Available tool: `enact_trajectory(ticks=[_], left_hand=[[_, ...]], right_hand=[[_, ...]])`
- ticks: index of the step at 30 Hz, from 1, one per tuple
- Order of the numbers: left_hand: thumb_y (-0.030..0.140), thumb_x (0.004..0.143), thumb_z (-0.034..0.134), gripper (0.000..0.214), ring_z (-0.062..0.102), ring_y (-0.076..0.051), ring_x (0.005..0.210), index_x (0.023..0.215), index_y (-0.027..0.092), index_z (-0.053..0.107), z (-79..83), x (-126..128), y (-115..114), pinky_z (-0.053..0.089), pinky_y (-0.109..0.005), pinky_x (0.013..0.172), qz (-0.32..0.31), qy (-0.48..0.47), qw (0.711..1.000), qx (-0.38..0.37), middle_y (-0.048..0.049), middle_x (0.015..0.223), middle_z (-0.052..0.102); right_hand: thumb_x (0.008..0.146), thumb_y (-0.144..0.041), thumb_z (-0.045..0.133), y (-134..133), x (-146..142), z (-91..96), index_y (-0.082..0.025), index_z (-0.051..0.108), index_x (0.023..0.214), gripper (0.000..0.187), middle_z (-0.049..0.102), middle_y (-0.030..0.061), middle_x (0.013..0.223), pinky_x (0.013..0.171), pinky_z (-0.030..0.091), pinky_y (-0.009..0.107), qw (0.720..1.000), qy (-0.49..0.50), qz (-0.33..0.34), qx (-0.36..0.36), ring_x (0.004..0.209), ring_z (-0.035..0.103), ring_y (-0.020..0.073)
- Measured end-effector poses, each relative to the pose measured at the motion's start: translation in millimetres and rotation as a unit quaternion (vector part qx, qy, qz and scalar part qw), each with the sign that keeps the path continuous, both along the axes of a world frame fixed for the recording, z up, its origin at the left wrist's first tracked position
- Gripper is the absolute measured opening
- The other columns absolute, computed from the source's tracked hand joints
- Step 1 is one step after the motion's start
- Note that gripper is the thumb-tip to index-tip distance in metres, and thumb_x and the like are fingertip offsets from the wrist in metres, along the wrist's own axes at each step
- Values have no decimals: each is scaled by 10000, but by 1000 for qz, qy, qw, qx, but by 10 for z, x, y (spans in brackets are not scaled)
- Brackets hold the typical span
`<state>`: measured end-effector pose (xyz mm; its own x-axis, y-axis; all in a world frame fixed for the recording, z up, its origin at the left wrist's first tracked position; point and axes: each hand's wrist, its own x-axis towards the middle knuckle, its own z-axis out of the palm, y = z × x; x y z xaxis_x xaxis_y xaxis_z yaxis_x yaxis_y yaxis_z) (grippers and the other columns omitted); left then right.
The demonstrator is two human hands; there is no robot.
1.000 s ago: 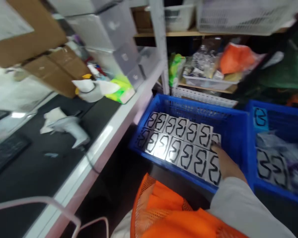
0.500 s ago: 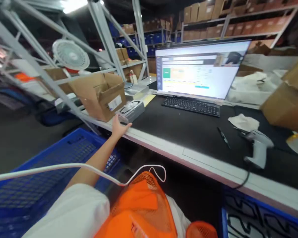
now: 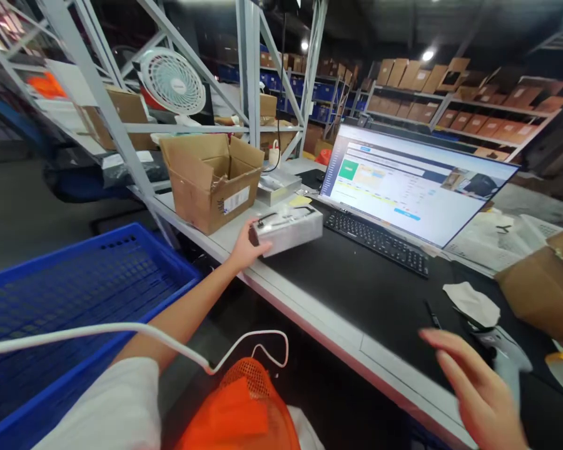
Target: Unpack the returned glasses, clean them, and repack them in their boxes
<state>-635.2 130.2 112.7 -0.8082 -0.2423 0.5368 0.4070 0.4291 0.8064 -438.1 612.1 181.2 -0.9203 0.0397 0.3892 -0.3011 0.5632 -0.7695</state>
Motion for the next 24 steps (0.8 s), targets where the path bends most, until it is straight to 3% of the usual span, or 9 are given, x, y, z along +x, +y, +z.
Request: enact_trajectory(ticks=[3, 5, 8, 12, 15, 17, 20, 24], left_hand=[[442, 626, 869, 852, 570, -331, 1241, 1338, 240, 448, 46, 47, 322, 472, -524, 1064, -90, 156, 979, -92, -147, 1347, 506], [412, 602, 907, 827, 516, -352, 1319, 1291, 280, 469, 120, 39, 542, 448, -549, 1095, -142, 269, 938, -166, -150, 1408, 444], [380, 671, 892, 723, 473, -345, 1379, 1260, 299, 480, 283, -47, 766, 439, -548, 1119, -201, 327, 899, -212, -157, 1456, 395], [519, 753, 809, 631, 350, -405, 1471, 1253, 241, 544, 553, -299, 930, 335, -636, 1177, -245, 202, 908, -272, -190, 1498, 394], [513, 857, 691, 363, 403, -389, 1428, 1013, 191, 634, 726, -535, 1131, 390, -605, 1147, -208, 96, 942, -245, -181, 1448, 477], [508, 848, 700, 339, 468, -378, 1364, 821, 182, 611, 779, -675, 1292, 426, -586, 1116, -166, 57, 958, -228, -176, 1378, 541], [480, 860, 700, 369, 480, -376, 1347, 689, 179, 572, 719, -824, 1463, 422, -583, 1107, -149, 66, 957, -239, -164, 1351, 574], [311, 957, 554, 344, 554, -292, 1250, 643, 176, 584, 511, -916, 1474, 459, -493, 1071, -204, 109, 950, -212, -126, 1244, 630]], right_hand=[[845, -646, 659, -646, -1023, 146, -341, 626, 1309, 557, 614, 77, 1426, 1068, 477, 523, 980, -96, 74, -157, 1295, 579, 317], [817, -751, 592, -919, -1635, 226, -342, 643, 1250, 598, 684, 72, 1326, 1002, 507, 538, 942, -192, 111, -251, 1213, 638, 323], [699, -700, 735, -1002, -2190, 284, -232, 690, 1133, 640, 756, 101, 1125, 957, 535, 510, 910, -232, 160, -304, 1080, 685, 343], [682, -592, 790, -898, -2332, 346, -193, 636, 1263, 722, 703, 110, 1259, 1037, 494, 498, 945, -74, 119, -297, 1161, 647, 341], [654, -571, 826, -934, -2304, 347, -188, 551, 1409, 891, 578, 137, 1445, 1153, 383, 530, 984, 28, 16, -176, 1329, 529, 363], [675, -598, 810, -1005, -2296, 304, -191, 503, 1469, 943, 528, 152, 1487, 1169, 362, 549, 993, 51, -35, -103, 1364, 490, 371], [715, -629, 773, -1082, -2300, 237, -201, 438, 1526, 976, 495, 167, 1503, 1165, 367, 563, 996, 40, -63, -40, 1379, 475, 375], [686, -612, 811, -990, -2329, 254, -209, 435, 1535, 1013, 497, 170, 1503, 1175, 342, 583, 997, -23, -59, 52, 1402, 442, 391]])
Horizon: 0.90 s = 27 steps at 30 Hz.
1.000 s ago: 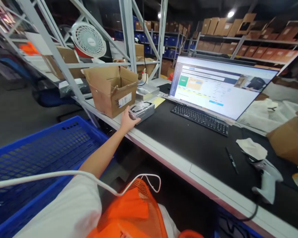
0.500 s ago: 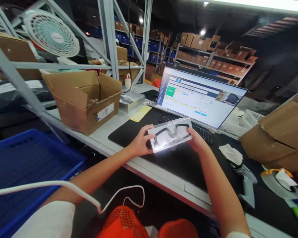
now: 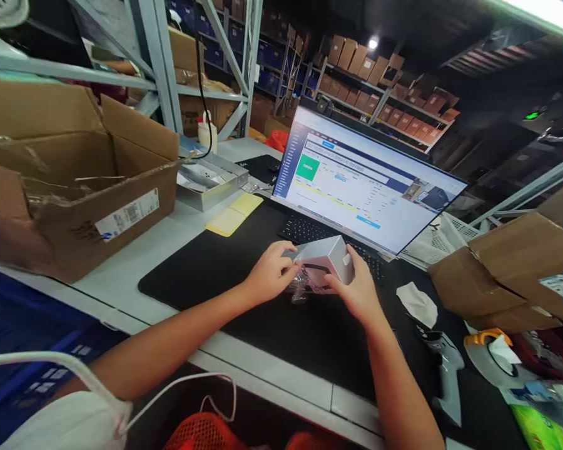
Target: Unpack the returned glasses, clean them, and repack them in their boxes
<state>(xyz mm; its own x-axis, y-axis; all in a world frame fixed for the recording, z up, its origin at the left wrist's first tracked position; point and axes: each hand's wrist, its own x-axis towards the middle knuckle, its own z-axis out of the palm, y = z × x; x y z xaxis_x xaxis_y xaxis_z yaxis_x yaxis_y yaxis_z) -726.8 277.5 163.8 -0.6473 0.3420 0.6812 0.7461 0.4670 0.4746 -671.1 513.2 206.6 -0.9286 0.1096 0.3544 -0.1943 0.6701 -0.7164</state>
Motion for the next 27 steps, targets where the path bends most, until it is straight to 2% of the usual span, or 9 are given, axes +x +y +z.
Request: enact_trajectory(ticks=[3, 6, 10, 13, 16, 21, 23, 25, 27], left_hand=[[249, 921, 566, 310, 531, -299, 1281, 620, 179, 592, -69, -55, -101, 434, -505, 1070, -3, 9, 1000, -19, -107, 1248, 634], [229, 883, 583, 300, 500, -314, 1328, 587, 181, 578, -45, -161, -228, 412, -515, 1065, -19, -1, 998, -61, -82, 1291, 634], [156, 772, 602, 254, 561, -318, 1215, 527, 184, 543, -19, -426, -437, 412, -512, 1024, 17, -65, 997, -31, -83, 1198, 674], [97, 634, 650, 250, 617, -268, 1005, 466, 184, 487, -45, -647, -595, 431, -465, 984, 60, -192, 965, 170, -74, 1023, 695], [74, 628, 643, 298, 635, -198, 907, 495, 183, 400, -73, -764, -652, 469, -378, 913, 75, -256, 891, 367, -45, 933, 689], [82, 745, 574, 344, 669, -118, 782, 711, 211, 257, -22, -753, -551, 508, -276, 744, 55, -298, 802, 514, 26, 846, 657], [123, 758, 611, 317, 677, -128, 754, 780, 221, 310, 24, -717, -517, 530, -284, 721, 37, -326, 775, 540, 39, 793, 640], [242, 786, 663, 244, 698, -177, 783, 878, 216, 438, 61, -646, -487, 560, -327, 701, -5, -372, 760, 533, 0, 815, 669], [441, 818, 676, 306, 718, -246, 871, 960, 195, 562, 71, -526, -441, 587, -397, 722, -101, -444, 743, 491, -74, 917, 714]], right_hand=[[640, -559, 869, 216, -99, 14, -230, 436, 1534, 1046, 512, 153, 1499, 1167, 356, 568, 999, -33, 31, -13, 1374, 476, 378], [615, -503, 893, 490, -260, -11, -222, 478, 1489, 1007, 596, 131, 1389, 1137, 392, 548, 992, 4, 31, -122, 1280, 561, 340], [677, -413, 828, 858, -349, 119, -242, 605, 1314, 696, 673, 35, 1209, 1138, 411, 498, 929, 195, -26, -314, 1189, 620, 258], [706, -437, 756, 1093, -247, 337, -256, 668, 1191, 524, 682, 4, 1221, 1122, 449, 477, 867, 258, -17, -426, 1224, 612, 241], [722, -520, 704, 1231, -154, 411, -269, 707, 1123, 473, 689, 3, 1255, 1115, 460, 501, 854, 249, 8, -457, 1276, 592, 264], [753, -642, 649, 1113, -320, 34, -314, 746, 982, 412, 764, 12, 1104, 1053, 493, 534, 885, 115, -25, -450, 1245, 626, 302], [745, -707, 634, 940, -432, -176, -308, 745, 960, 466, 775, 26, 1073, 1015, 510, 562, 891, 22, -11, -454, 1213, 645, 325], [737, -745, 636, 732, -510, -359, -299, 741, 980, 519, 776, 34, 1086, 992, 520, 578, 876, -58, 18, -479, 1189, 657, 339], [750, -742, 644, 535, -544, -497, -295, 737, 1028, 535, 772, 32, 1115, 985, 528, 575, 848, -117, 43, -515, 1182, 662, 338]])
